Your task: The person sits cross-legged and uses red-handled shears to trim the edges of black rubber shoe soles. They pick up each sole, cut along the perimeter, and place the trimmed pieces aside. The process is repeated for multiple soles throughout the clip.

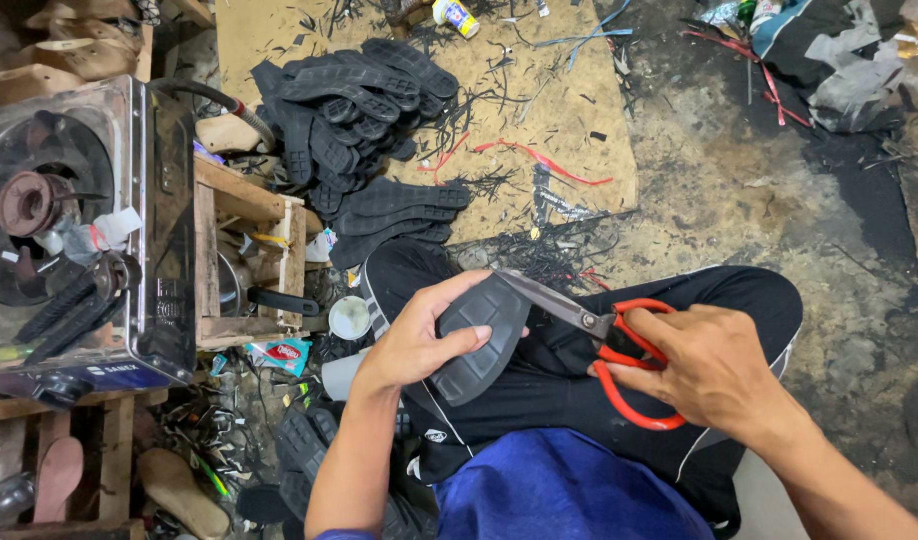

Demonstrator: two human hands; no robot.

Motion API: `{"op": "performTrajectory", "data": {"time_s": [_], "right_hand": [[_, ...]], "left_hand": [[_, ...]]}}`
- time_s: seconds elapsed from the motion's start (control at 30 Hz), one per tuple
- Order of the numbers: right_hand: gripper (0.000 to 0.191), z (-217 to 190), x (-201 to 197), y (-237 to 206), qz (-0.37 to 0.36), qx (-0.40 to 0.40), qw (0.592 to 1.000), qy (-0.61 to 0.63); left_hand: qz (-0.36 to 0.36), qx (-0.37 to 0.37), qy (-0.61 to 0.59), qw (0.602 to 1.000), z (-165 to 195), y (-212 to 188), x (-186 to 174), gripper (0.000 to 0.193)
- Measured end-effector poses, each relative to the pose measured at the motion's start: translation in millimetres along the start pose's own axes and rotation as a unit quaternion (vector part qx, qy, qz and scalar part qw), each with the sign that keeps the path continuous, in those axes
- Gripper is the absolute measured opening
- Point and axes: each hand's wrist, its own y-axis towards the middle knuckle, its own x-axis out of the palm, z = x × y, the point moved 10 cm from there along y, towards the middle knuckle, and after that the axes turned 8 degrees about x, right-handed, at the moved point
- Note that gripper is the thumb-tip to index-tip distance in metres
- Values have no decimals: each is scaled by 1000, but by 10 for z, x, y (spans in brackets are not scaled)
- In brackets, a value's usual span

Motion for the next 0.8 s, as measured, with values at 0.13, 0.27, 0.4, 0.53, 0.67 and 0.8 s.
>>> {"op": "performTrajectory", "data": {"time_s": [0.13, 0.27, 0.4, 0.53, 0.67, 0.8], "right_hand": [[47, 130, 62, -8, -22, 29, 999, 34], [47, 354, 59, -27, -14, 125, 990, 68], [48, 326, 88, -54, 3, 135, 987, 83], [47, 241, 148, -75, 14, 150, 983, 107], [48, 47, 151, -46, 33, 124, 981, 145], [47, -55, 246, -39, 17, 141, 979, 146]], "left_hand": [[-3, -8, -20, 1000, -28, 18, 2, 53], [17, 0, 20, 1000, -13, 18, -63, 54], [48, 21, 34, 998, 3, 25, -95, 53], [97, 51, 51, 993, 38, 45, -121, 49], [153, 65, 75, 983, 84, 61, -125, 46], [195, 77, 75, 975, 100, 72, -61, 44]]}}
